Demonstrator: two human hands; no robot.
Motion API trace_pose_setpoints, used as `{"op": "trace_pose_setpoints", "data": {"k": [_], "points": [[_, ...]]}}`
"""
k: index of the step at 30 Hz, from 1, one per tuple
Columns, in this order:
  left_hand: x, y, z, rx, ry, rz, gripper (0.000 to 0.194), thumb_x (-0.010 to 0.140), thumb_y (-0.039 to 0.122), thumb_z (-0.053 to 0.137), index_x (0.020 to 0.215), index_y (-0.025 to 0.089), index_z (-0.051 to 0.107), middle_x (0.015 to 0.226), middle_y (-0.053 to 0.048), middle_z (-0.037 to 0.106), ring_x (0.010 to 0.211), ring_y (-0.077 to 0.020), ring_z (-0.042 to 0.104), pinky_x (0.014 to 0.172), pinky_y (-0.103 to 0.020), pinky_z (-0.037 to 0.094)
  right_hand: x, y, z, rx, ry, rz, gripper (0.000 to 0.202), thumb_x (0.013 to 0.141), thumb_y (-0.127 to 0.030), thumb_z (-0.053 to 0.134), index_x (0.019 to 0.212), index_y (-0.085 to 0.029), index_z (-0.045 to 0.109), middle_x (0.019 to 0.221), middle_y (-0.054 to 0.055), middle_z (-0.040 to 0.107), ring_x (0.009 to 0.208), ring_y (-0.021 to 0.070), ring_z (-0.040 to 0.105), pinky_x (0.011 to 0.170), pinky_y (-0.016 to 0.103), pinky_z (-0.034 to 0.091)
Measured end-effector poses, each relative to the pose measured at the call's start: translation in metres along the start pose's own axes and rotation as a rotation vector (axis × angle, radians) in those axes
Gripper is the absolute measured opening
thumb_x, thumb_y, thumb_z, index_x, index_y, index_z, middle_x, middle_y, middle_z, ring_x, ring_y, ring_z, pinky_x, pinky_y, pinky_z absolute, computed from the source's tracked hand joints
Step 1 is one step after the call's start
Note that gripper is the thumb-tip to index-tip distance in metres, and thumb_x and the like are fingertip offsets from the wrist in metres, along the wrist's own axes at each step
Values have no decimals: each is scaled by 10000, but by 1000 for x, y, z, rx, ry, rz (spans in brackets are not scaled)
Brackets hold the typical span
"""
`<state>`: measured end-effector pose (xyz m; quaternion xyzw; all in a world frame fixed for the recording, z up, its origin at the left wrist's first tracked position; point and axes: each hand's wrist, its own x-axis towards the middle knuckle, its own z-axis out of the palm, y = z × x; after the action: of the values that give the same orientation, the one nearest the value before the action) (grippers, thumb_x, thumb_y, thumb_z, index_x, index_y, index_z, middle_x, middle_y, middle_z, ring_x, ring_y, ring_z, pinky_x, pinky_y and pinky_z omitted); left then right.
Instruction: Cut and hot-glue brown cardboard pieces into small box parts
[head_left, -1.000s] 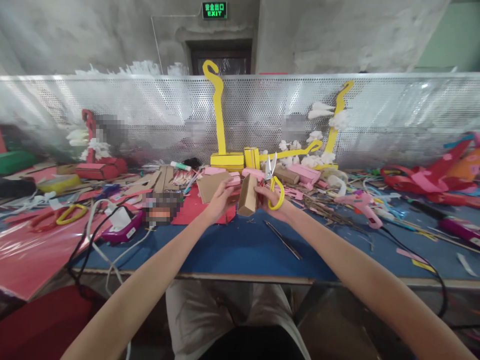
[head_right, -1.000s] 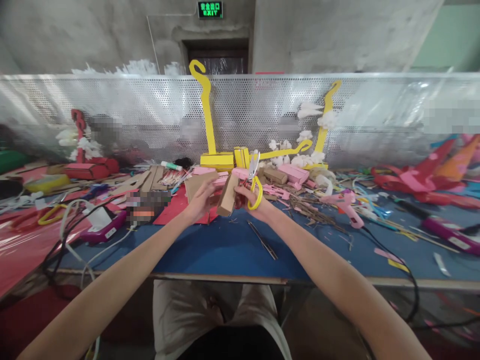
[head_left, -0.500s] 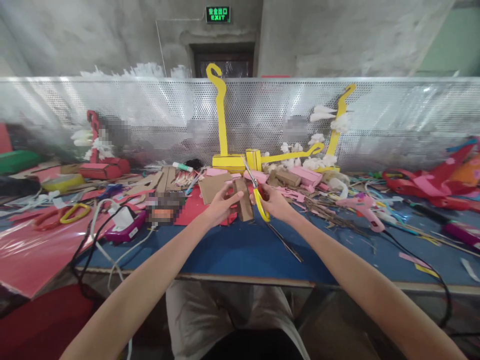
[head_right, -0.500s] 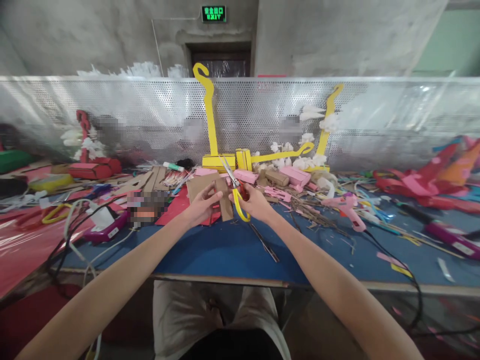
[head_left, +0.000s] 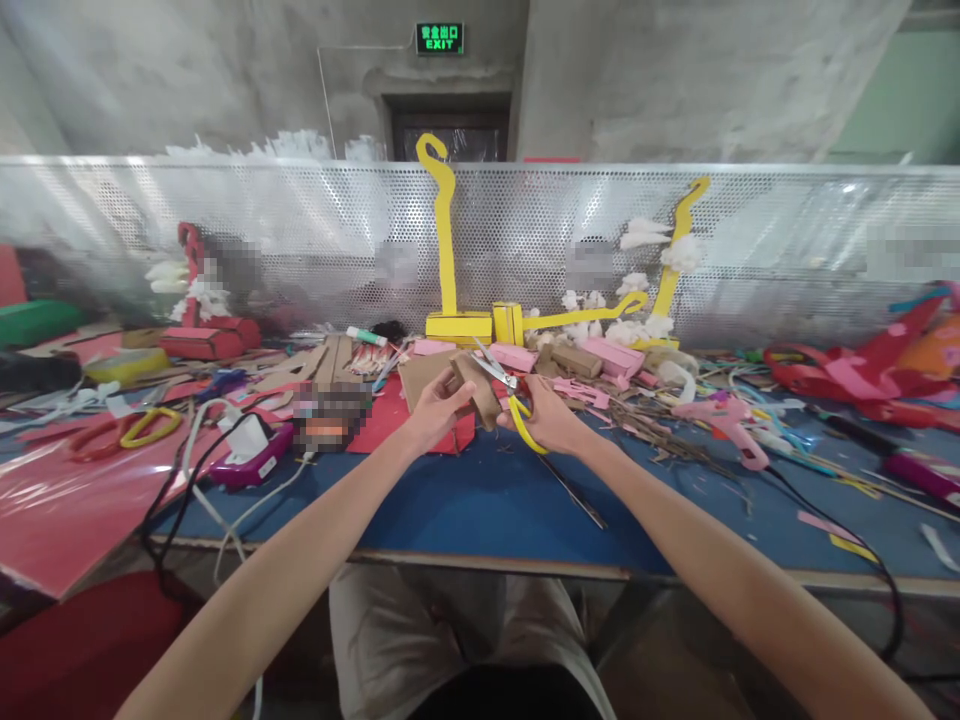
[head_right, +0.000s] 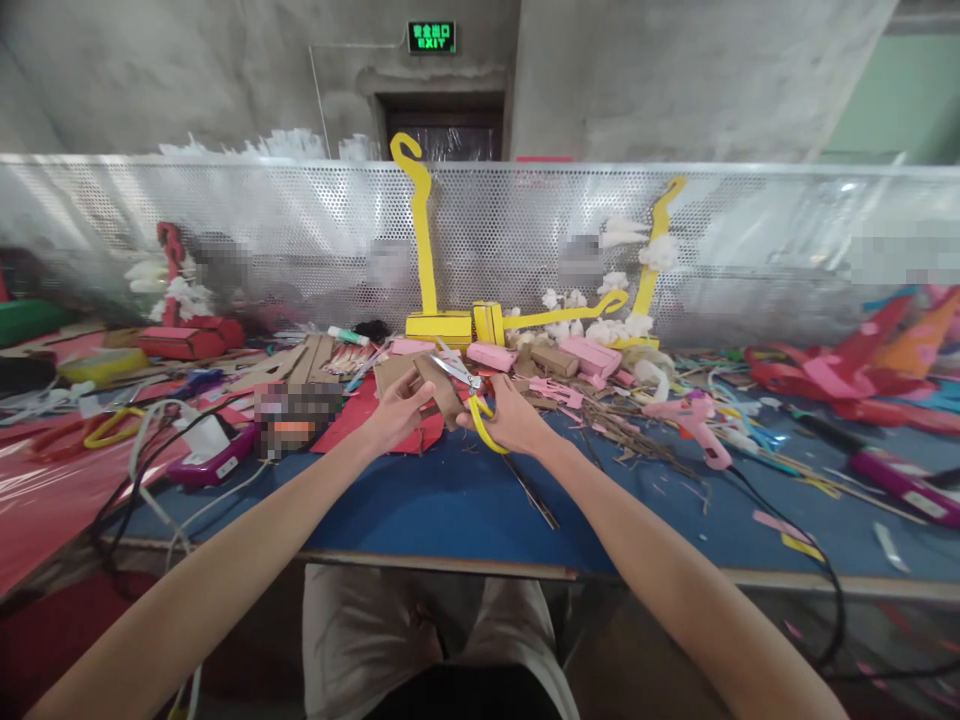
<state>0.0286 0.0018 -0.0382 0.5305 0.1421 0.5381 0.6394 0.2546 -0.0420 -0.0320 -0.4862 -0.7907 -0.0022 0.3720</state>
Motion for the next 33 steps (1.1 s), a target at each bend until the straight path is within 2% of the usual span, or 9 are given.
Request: {"op": "trace_pose_setpoints", "data": {"k": [7, 16, 20, 23, 25, 29, 33], "points": [[-2, 2, 0, 13, -54, -25, 608, 714, 364, 911, 1259, 253, 664, 1284, -89, 715, 1181, -281, 678, 996, -448, 551, -2, -1, 1, -50, -22, -54, 435, 841, -522, 729, 1029, -206, 497, 1035, 105, 610, 926, 270, 599, 814, 379, 476], [-3, 2, -2, 34, -71, -25, 638, 729, 356, 900, 1305, 269, 639, 1288, -89, 715, 1209, -295, 668, 1029, -486, 540, 0, 3, 3, -75, -11, -116, 329, 895, -414, 683, 1096, -175, 579, 1049, 136, 675, 967, 286, 620, 843, 364, 456], [-2, 2, -3, 38, -64, -21, 651, 719, 344, 907, 1308, 274, 639, 1291, -92, 716, 1207, -304, 668, 1017, -486, 547, 1, 5, 3, -84, 3, -108, 250, 914, -433, 659, 903, -195, 584, 852, 78, 670, 755, 219, 579, 706, 313, 414], [-2, 1, -2, 37, -57, -20, 658, 700, 332, 920, 1294, 266, 646, 1302, -96, 711, 1210, -312, 663, 1003, -482, 557, 1, 8, 3, -94, 11, -82, 338, 898, -479, 679, 755, -219, 517, 692, 15, 597, 623, 170, 489, 619, 288, 353], [-2, 1, -1, 36, -52, -16, 657, 695, 339, 923, 1287, 262, 649, 1310, -97, 707, 1218, -313, 658, 1007, -482, 555, 2, 8, 2, -102, 29, -59, 368, 892, -493, 684, 733, -222, 492, 669, 0, 572, 607, 158, 470, 606, 283, 338], [-2, 1, -1, 36, -55, -4, 663, 687, 358, 926, 1282, 261, 650, 1343, -103, 688, 1235, -317, 646, 1015, -485, 547, 1, 3, 0, -117, 61, -33, 349, 882, -514, 685, 818, -217, 514, 761, 18, 602, 691, 182, 538, 663, 292, 389], [-2, 1, 0, 47, -67, 7, 662, 688, 363, 925, 1280, 253, 650, 1356, -112, 678, 1250, -317, 633, 1032, -488, 530, -2, -1, 1, -140, 66, -27, 436, 862, -562, 691, 1046, -206, 520, 1048, 108, 613, 948, 274, 606, 790, 355, 464]]}}
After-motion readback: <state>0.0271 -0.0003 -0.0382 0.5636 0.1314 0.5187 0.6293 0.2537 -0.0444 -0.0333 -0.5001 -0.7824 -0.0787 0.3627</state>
